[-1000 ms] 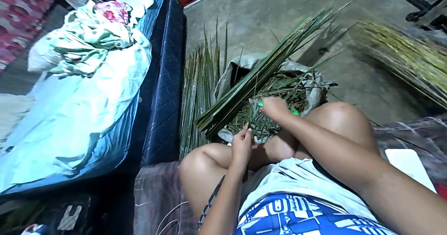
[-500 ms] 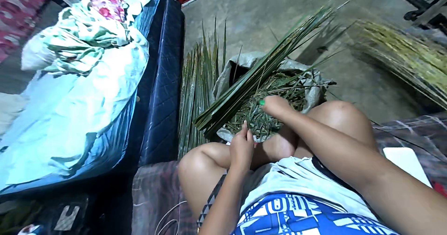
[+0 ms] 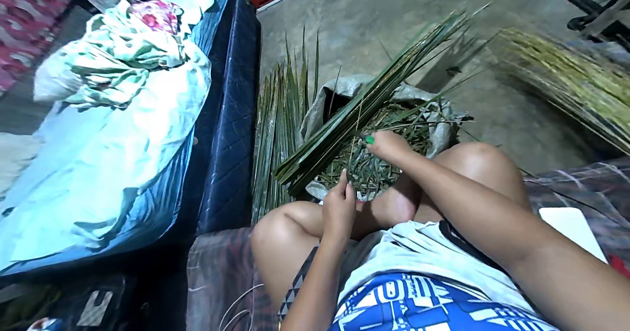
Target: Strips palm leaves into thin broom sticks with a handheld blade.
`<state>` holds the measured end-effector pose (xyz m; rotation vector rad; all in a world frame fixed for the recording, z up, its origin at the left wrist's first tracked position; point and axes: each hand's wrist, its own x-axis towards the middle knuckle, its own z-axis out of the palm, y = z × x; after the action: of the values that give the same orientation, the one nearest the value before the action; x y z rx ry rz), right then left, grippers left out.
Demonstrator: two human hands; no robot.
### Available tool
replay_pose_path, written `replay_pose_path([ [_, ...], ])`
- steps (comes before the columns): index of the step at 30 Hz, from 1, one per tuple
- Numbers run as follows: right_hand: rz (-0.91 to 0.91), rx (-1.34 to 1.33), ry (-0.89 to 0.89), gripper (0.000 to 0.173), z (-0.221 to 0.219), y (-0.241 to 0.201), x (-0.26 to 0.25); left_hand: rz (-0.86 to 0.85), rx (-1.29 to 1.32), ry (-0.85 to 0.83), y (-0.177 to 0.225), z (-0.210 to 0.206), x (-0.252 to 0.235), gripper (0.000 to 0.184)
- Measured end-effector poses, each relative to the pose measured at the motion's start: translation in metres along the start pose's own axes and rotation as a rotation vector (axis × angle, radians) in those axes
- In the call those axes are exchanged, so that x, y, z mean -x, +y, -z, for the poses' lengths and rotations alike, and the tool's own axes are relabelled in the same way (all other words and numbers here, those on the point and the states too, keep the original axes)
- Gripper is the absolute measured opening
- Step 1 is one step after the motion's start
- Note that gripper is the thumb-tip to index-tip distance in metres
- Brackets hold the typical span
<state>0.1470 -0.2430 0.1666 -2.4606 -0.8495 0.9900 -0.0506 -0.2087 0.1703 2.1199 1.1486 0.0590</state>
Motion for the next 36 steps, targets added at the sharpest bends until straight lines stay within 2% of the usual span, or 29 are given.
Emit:
replay_pose_path([
  [2, -0.005, -0.011, 0.019, 0.032, 0.004, -0.001, 0.001, 0.007, -0.108, -0.01, 0.006, 0.005, 0.002, 0.045],
  [6, 0.167, 0.074, -0.261, 0.034, -0.01, -0.017, 0.038, -0.011, -0.227, 0.028, 0.01, 0.005, 0.004, 0.045],
  [8, 0.205, 0.118, -0.315, 0.034, -0.015, -0.021, 0.049, -0.033, -0.201, 0.055, 0.009, 0.004, 0.004, 0.042],
  [11, 0.118, 0.06, -0.171, 0.033, -0.004, -0.013, 0.035, -0.07, 0.02, 0.076, 0.0, -0.001, 0.002, 0.041],
  [13, 0.063, -0.024, 0.001, 0.031, 0.006, 0.001, 0.011, -0.041, 0.253, 0.042, -0.002, -0.002, 0.0, 0.038],
  [15, 0.048, -0.064, 0.081, 0.029, 0.012, 0.007, 0.0, 0.018, 0.442, 0.012, -0.002, -0.002, -0.001, 0.038],
  [17, 0.104, -0.066, 0.003, 0.028, 0.011, 0.001, 0.009, 0.067, 0.54, -0.009, -0.002, 0.001, -0.004, 0.037],
  [20, 0.257, 0.03, -0.261, 0.031, -0.006, -0.014, 0.036, 0.108, 0.638, -0.028, -0.001, 0.003, -0.005, 0.035],
  [22, 0.314, 0.083, -0.328, 0.032, -0.014, -0.019, 0.044, 0.134, 0.693, -0.039, 0.0, 0.003, -0.005, 0.031],
  [25, 0.264, 0.124, -0.263, 0.032, -0.01, -0.017, 0.031, 0.127, 0.721, -0.054, 0.0, 0.004, -0.006, 0.036],
  [31, 0.091, 0.014, 0.074, 0.027, 0.0, -0.001, 0.001, 0.138, 0.736, -0.081, 0.003, 0.005, -0.002, 0.036],
  [33, 0.11, -0.011, 0.051, 0.027, 0.0, -0.001, 0.003, 0.132, 0.74, -0.084, 0.001, 0.004, -0.002, 0.036],
  [36, 0.207, 0.01, -0.156, 0.029, -0.008, -0.01, 0.024, 0.122, 0.739, -0.082, -0.001, 0.003, -0.003, 0.036],
])
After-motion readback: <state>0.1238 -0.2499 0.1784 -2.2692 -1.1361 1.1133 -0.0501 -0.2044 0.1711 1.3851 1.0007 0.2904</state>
